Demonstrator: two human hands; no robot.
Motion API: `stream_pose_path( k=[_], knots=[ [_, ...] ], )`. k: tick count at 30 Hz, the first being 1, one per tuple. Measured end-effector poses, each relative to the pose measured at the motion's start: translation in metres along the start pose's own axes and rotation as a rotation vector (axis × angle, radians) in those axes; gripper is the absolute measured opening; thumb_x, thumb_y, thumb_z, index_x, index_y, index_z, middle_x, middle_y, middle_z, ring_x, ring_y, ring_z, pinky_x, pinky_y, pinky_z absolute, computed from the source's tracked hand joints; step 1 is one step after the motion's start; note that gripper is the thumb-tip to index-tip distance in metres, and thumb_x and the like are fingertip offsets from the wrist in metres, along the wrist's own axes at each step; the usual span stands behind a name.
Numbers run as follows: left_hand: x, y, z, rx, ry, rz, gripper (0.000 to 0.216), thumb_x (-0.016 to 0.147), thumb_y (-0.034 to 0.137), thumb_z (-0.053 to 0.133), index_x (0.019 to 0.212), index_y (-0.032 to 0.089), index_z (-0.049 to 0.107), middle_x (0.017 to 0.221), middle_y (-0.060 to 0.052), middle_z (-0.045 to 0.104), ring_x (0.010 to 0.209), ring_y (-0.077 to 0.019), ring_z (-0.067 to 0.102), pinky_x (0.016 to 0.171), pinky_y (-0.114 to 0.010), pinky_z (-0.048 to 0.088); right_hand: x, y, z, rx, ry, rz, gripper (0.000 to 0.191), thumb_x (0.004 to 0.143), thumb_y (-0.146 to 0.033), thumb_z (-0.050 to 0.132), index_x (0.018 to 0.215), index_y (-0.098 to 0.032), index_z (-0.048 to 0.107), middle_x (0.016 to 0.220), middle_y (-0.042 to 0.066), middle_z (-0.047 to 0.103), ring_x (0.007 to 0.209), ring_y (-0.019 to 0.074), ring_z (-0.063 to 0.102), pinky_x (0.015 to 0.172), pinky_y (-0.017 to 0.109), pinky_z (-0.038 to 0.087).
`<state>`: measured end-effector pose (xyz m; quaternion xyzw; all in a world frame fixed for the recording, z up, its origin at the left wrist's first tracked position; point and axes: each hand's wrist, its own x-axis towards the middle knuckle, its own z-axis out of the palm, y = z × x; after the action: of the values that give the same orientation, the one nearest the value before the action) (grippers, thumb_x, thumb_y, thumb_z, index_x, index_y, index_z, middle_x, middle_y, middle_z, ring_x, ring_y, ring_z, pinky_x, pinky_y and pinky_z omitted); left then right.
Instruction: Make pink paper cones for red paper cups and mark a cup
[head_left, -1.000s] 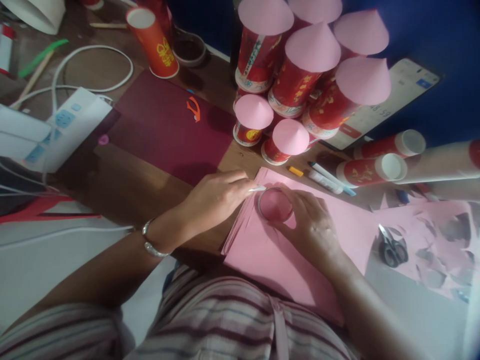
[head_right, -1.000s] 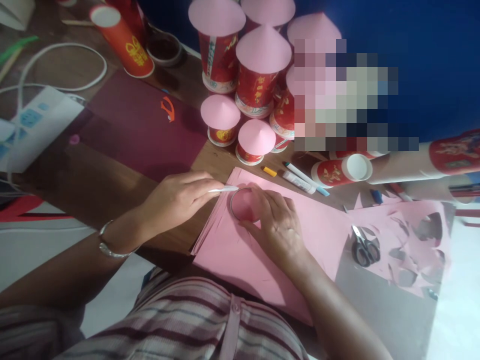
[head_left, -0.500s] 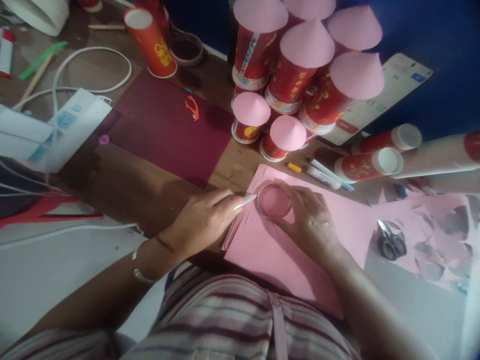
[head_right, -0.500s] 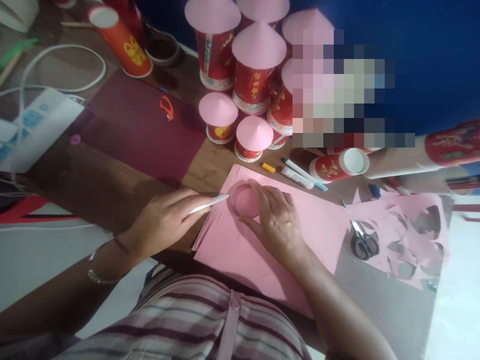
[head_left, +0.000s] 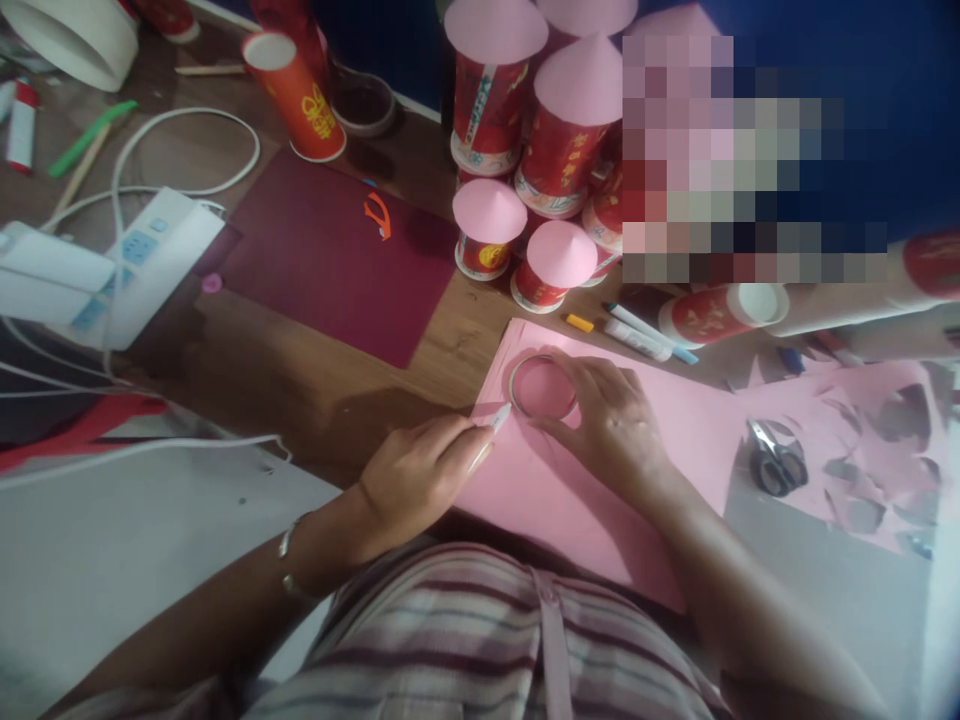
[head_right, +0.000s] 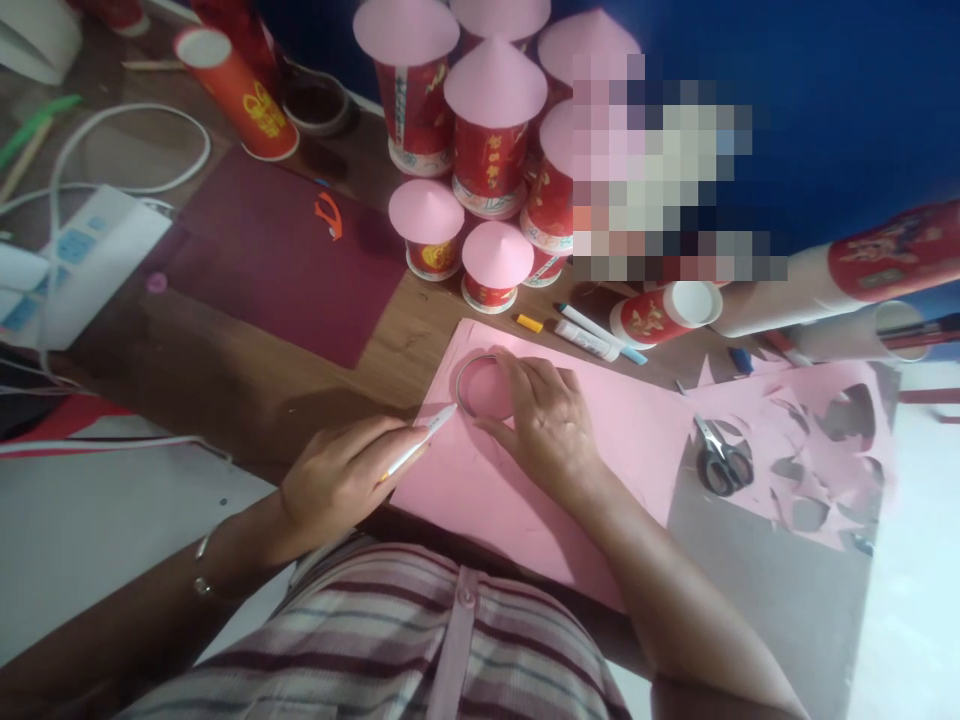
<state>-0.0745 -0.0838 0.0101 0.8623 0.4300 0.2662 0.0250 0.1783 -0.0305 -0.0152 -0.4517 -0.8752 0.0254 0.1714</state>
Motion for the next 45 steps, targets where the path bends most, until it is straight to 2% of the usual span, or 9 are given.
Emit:
stream_pose_path(
  k=[11,16,19,23,26,30,35,45],
  knots=[
    [-0.003,0.009,-0.002,0.01,0.001,0.007,0.014,0.102,0.016,0.06,0.105,0.018,0.074,0.083,0.001,0.077,0.072,-0.0118,0.074,0.066,-0.025,0.054,0.0,0.001,-0.001,-0.01,-0.023,0.002,0.065,0.098,-0.047,0.068,0.147,-0.01,0.05,0.118,0.019,0.075,0.107,0.0339,0.066,0.085,0.043,0.048],
    [-0.003,0.007,-0.019,0.022,0.1,0.0,0.02,0.093,0.011,0.072,0.111,0.018,0.074,0.086,0.0,0.079,0.074,-0.0104,0.074,0.074,-0.021,0.057,0.0,0.0,0.0,-0.021,-0.026,0.019,0.064,0.096,-0.048,0.07,0.144,-0.01,0.053,0.117,0.019,0.075,0.106,0.0341,0.067,0.085,0.043,0.049],
    [-0.005,0.003,-0.026,-0.089,0.181,-0.086,0.025,0.088,0.006,0.076,0.111,0.017,0.073,0.091,-0.002,0.079,0.08,-0.011,0.075,0.083,-0.019,0.059,0.0,-0.001,0.001,-0.013,-0.016,0.022,0.063,0.096,-0.047,0.069,0.145,-0.011,0.052,0.119,0.019,0.075,0.107,0.0341,0.068,0.086,0.044,0.05],
    [-0.002,0.002,-0.023,-0.29,0.274,-0.233,0.029,0.087,0.002,0.074,0.111,0.018,0.071,0.098,-0.004,0.079,0.091,-0.0137,0.077,0.087,-0.022,0.062,0.0,-0.003,0.002,-0.004,-0.008,0.022,0.061,0.099,-0.041,0.065,0.148,-0.011,0.047,0.122,0.019,0.074,0.111,0.0341,0.067,0.087,0.045,0.051],
    [0.002,0.003,-0.019,-0.313,0.315,-0.209,0.029,0.087,0.002,0.075,0.11,0.018,0.071,0.098,-0.004,0.08,0.092,-0.0146,0.077,0.087,-0.024,0.063,-0.001,-0.004,0.003,0.005,-0.022,0.028,0.064,0.098,-0.04,0.065,0.151,-0.011,0.043,0.125,0.02,0.073,0.114,0.0353,0.065,0.088,0.046,0.051],
    [0.005,0.003,-0.017,-0.276,0.326,-0.164,0.027,0.088,0.004,0.074,0.11,0.019,0.072,0.097,-0.004,0.08,0.09,-0.015,0.077,0.085,-0.025,0.064,0.0,-0.005,0.003,0.021,-0.043,0.045,0.066,0.097,-0.04,0.066,0.153,-0.012,0.042,0.127,0.021,0.072,0.118,0.0365,0.064,0.091,0.048,0.051],
    [0.006,0.002,-0.022,-0.243,0.304,-0.176,0.022,0.091,0.006,0.072,0.109,0.019,0.072,0.096,-0.005,0.08,0.089,-0.0156,0.078,0.085,-0.028,0.065,0.001,-0.007,0.002,0.031,-0.05,0.07,0.064,0.096,-0.037,0.066,0.151,-0.011,0.045,0.128,0.022,0.072,0.119,0.0371,0.064,0.092,0.05,0.052],
    [0.003,-0.008,-0.026,-0.151,0.293,-0.144,0.024,0.089,0.006,0.073,0.109,0.019,0.072,0.095,-0.005,0.08,0.088,-0.0161,0.078,0.084,-0.027,0.064,0.004,-0.01,-0.003,0.028,-0.087,0.097,0.068,0.089,-0.034,0.077,0.147,-0.011,0.05,0.134,0.022,0.07,0.123,0.0375,0.064,0.096,0.05,0.053]
  ],
)
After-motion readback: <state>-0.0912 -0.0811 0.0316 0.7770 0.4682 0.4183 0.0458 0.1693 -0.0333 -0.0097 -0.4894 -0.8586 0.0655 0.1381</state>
